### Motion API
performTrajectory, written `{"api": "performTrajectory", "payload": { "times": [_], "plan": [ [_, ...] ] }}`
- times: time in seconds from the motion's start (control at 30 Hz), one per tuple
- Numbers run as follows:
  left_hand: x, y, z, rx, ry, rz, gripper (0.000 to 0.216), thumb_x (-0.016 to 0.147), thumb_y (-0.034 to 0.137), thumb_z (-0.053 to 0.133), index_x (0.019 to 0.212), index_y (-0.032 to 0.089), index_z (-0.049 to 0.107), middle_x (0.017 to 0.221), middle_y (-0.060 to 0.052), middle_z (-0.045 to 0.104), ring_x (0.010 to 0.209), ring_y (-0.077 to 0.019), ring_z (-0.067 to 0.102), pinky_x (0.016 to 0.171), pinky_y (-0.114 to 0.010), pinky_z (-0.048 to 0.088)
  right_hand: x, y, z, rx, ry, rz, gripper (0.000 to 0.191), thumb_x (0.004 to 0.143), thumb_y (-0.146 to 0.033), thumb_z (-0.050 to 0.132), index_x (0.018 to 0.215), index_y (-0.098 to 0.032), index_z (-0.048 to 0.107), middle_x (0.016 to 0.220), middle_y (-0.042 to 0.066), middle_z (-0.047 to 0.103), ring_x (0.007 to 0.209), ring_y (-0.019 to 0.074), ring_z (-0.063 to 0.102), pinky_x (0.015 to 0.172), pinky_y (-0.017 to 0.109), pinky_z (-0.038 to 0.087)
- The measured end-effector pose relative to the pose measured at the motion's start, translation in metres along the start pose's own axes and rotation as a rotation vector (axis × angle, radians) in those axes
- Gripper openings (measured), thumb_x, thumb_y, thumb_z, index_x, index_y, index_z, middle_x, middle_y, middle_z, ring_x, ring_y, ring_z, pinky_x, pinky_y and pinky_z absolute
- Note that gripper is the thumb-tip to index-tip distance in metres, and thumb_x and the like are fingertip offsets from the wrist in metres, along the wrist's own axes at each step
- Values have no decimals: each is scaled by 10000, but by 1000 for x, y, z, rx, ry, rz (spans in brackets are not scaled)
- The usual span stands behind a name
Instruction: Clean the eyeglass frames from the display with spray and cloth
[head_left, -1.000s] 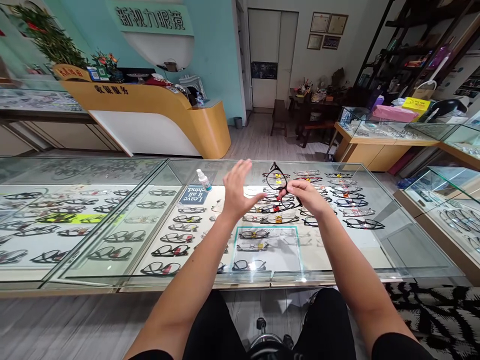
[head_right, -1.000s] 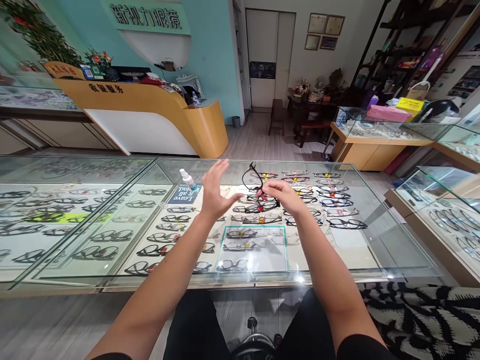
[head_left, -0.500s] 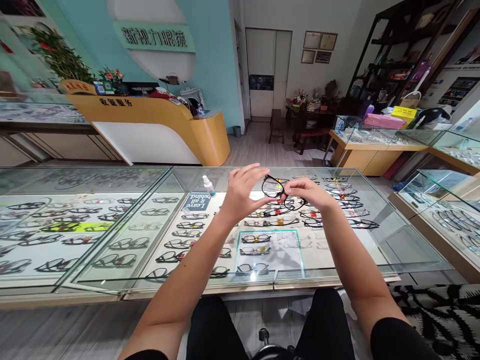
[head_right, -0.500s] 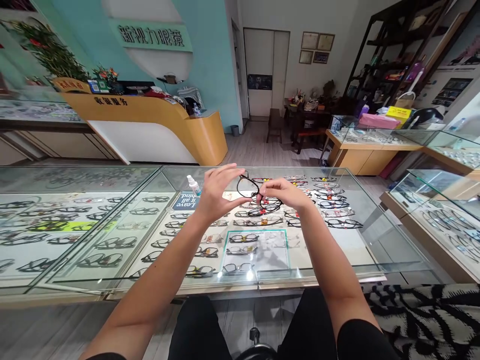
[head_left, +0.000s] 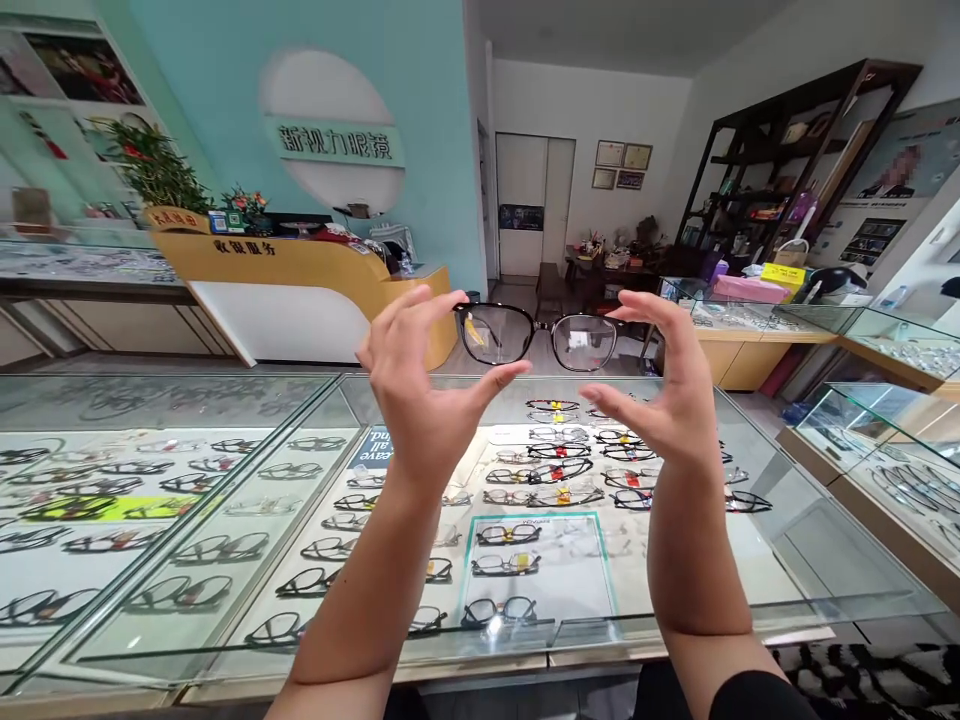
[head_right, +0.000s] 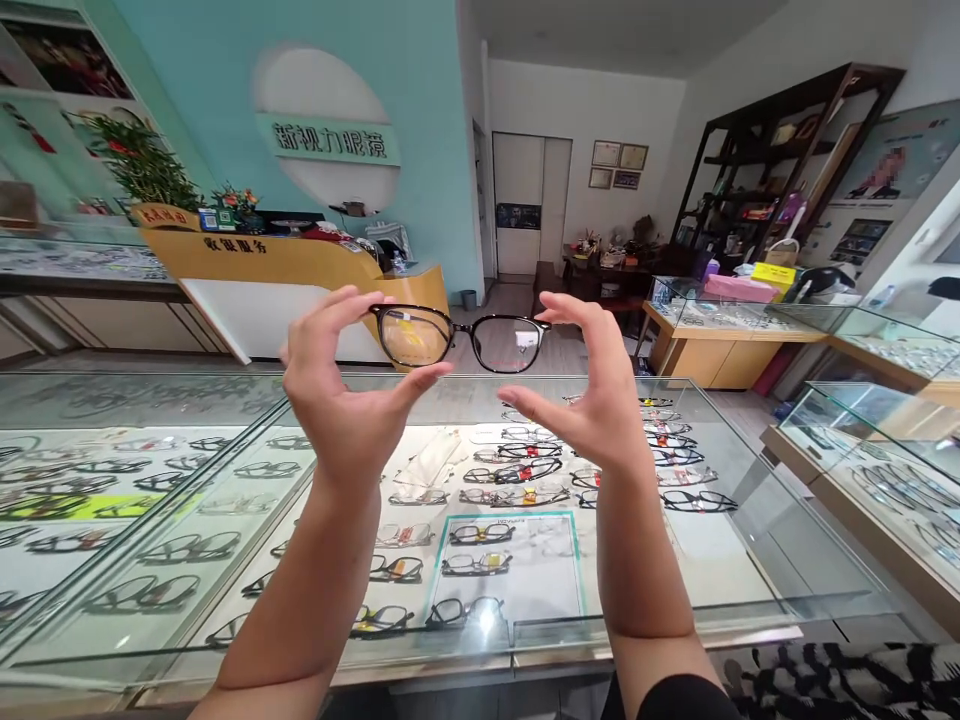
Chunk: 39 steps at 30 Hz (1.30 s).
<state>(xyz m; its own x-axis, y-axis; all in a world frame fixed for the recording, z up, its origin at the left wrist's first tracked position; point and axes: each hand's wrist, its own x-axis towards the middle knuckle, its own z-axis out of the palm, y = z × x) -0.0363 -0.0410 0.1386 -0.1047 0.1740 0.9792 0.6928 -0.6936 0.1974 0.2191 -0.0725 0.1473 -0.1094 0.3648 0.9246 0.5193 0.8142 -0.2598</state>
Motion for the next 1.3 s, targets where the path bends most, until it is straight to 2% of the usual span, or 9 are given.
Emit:
{"api": "performTrajectory", "payload": {
  "times": [0.23,0.43,0.57,0.77,0.87,1.1,1.3],
  "plan": [
    [-7,9,-2,-5,-24,-70,659,829,681,920,1329,301,718,1311,-88,791,1293,-370,720,1237,-555,476,-2,1,5,-31,7,17,582,936,-477,879,1467,-335,686,1355,97,725,1302,337,680,1168,567,569],
    [-7,7,4,-65,-55,-156,652,815,673,934,1319,312,734,1246,-69,804,1241,-364,723,1216,-572,506,-2,4,10,1,-6,142,563,954,-520,862,1457,-327,698,1393,91,735,1300,311,700,1178,532,578],
    [-3,7,2,-86,-79,-199,562,815,666,938,1242,345,766,1218,-41,820,1197,-361,735,1182,-599,542,-4,4,13,-19,-2,196,561,956,-548,854,1442,-310,706,1372,97,761,1278,308,726,1144,527,603],
    [4,5,-7,-69,-223,-243,539,861,706,876,1279,386,762,1242,-2,825,1246,-375,746,1176,-673,534,-2,-3,11,-113,-2,246,568,948,-596,838,1423,-307,720,1389,105,775,1274,333,747,1100,558,629],
    [5,4,-10,-63,-251,-229,530,904,713,821,1315,384,757,1237,4,824,1244,-366,758,1147,-684,545,-2,-6,9,-126,1,275,572,961,-593,823,1454,-325,713,1412,107,780,1290,339,750,1106,568,628],
    [0,10,-6,-32,-168,-176,559,886,736,844,1297,370,751,1185,-28,823,1197,-367,758,1098,-650,576,-8,-9,10,-127,2,325,620,989,-599,785,1537,-332,673,1471,123,769,1344,356,741,1149,621,609],
    [-3,17,-4,-31,-132,-162,597,873,717,865,1322,345,733,1184,-65,797,1240,-373,720,1097,-604,552,-9,-10,8,-102,-32,325,592,1020,-584,749,1545,-318,678,1493,130,765,1358,354,742,1175,633,600]
  ]
}}
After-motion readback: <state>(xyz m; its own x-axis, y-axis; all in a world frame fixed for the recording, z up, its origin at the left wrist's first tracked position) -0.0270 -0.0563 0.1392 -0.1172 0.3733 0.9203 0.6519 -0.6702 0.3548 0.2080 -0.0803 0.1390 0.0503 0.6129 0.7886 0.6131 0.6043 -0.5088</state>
